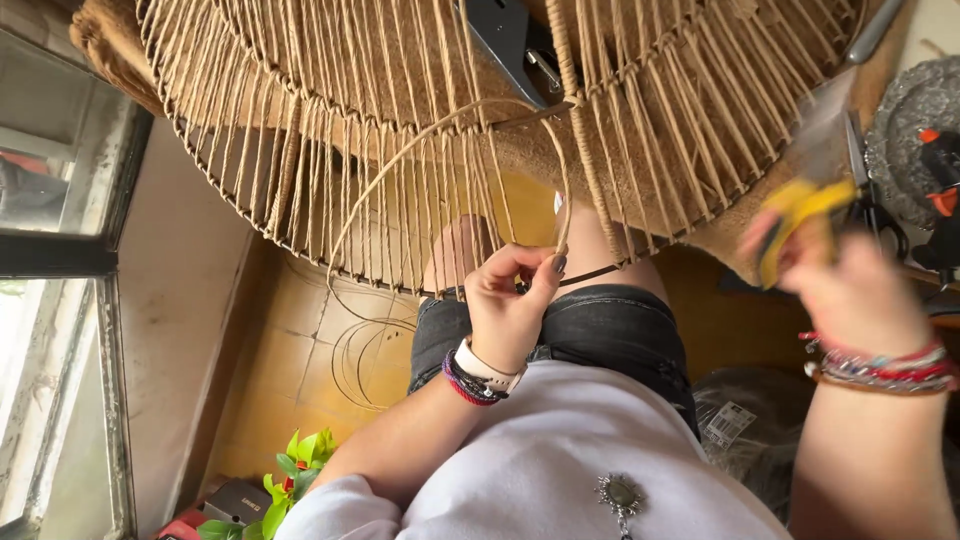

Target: Weaving and securing rattan strips to a lampshade frame using glue, staples, and pliers.

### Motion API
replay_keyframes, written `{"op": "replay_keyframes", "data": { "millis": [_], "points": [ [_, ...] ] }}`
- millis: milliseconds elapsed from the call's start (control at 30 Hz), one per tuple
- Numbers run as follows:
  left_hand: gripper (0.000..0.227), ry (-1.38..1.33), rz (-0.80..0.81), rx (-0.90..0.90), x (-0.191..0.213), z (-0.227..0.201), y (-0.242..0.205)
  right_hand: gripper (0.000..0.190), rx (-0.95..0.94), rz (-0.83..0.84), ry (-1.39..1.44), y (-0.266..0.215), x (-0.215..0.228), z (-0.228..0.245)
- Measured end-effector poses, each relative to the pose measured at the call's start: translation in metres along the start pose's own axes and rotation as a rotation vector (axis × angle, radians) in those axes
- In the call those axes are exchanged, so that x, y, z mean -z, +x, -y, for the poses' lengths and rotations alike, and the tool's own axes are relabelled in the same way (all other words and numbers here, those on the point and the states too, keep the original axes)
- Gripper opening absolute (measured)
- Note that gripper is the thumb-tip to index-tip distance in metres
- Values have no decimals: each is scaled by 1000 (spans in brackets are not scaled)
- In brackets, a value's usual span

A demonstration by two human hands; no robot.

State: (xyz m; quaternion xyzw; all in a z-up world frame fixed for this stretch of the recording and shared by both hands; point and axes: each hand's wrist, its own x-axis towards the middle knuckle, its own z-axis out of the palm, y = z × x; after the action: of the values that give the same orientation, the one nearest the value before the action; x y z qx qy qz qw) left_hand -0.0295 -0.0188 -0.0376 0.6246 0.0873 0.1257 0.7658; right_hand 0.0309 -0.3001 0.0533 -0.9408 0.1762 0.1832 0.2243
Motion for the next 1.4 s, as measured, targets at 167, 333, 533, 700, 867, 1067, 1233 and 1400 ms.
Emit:
{"op": "replay_keyframes", "data": {
  "millis": [167,333,533,700,867,1067,1233,1400],
  "points": [
    [13,19,-3,-12,2,0,1,52,790,184,-30,11,-48,-19],
    [12,24,-7,-14,3,0,0,63,956,213,-10,9,-60,-8],
    [10,60,8,-40,4,-5,5,62,941,289,36,9,-63,6],
    [11,114,20,-64,5,-8,4,58,984,196,-48,10,-71,14],
    [9,97,33,-32,7,-14,7,54,877,-1,-262,6,-82,23],
    [44,-155,223,195,24,-29,12,55,881,-33,-273,9,-85,21],
    [39,211,125,-79,26,-51,21,41,853,34,-182,1,-79,31],
    [26,524,114,-325,32,-70,37,38,800,29,-137,3,-73,29]
  ]
}}
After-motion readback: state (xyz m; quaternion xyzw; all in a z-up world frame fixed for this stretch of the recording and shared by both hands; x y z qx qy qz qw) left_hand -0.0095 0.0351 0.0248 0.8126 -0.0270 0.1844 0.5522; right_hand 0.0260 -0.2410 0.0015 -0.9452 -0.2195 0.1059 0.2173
